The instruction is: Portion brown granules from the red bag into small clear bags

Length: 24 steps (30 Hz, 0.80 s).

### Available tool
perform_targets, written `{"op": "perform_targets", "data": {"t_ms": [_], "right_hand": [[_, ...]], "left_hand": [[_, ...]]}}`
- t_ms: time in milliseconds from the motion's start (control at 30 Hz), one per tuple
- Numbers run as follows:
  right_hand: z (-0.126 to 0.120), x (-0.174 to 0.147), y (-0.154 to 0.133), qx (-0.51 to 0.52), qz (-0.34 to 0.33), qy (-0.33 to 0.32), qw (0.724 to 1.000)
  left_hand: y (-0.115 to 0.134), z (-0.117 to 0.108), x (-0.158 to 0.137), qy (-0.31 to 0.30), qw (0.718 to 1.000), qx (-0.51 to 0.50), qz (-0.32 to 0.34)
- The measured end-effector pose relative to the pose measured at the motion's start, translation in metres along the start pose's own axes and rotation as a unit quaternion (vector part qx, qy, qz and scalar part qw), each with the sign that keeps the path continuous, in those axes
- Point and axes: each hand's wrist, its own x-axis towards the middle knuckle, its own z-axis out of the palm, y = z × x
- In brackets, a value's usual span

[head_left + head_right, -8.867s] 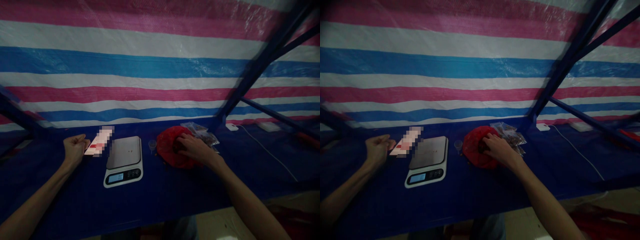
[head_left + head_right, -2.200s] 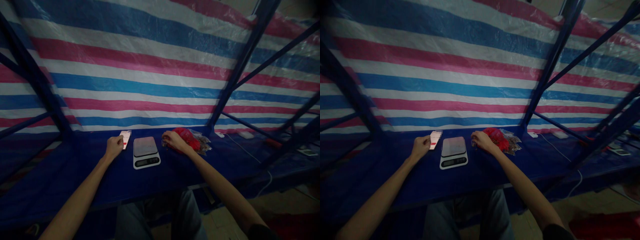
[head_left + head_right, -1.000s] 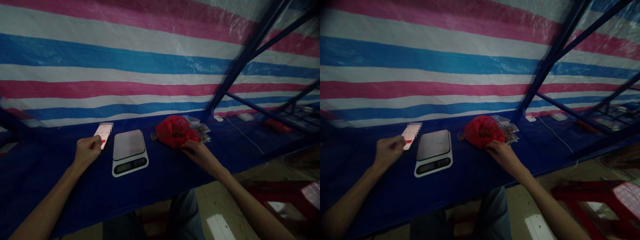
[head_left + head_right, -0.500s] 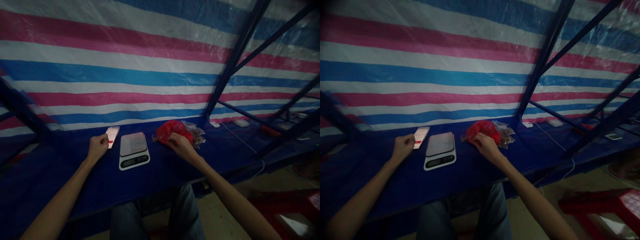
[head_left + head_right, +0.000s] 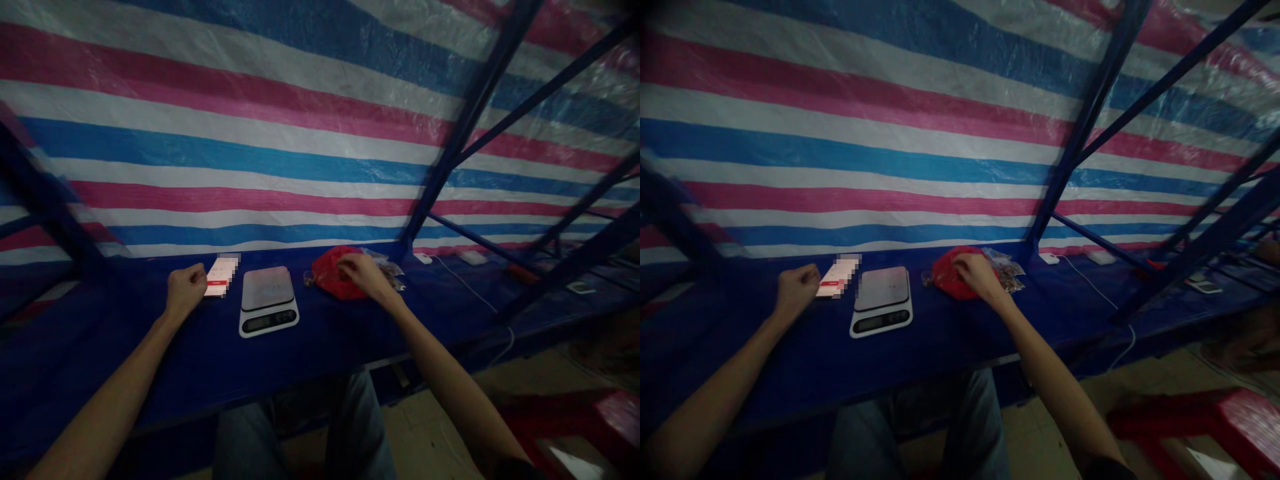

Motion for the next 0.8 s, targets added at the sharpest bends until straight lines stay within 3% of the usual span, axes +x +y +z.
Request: {"op": "perform_targets", "data": {"t_ms": [133, 267, 467, 800], "right_hand": [[-0.015, 0.027, 0.042, -0.065, 0.047, -0.136, 0.987], [0.011, 0.040, 0.056, -0.047, -0.001, -0.187, 0.981], [0.046, 0.036, 0.054, -0.032, -0.050, -0.139, 0.988], [0.030, 0.035, 0.064, 0.003, -0.057, -0.019, 0.998]], "left_hand": [[0.002, 0.009, 0.000, -0.024, 1.000, -0.003, 0.014], [0.003, 0.010, 0.000, -0.026, 0.999, 0.003, 0.024], [0.007, 0.010, -0.002, -0.038, 0.999, 0.012, 0.031], [0.006, 0.014, -0.001, -0.062, 0.996, 0.027, 0.049]]}}
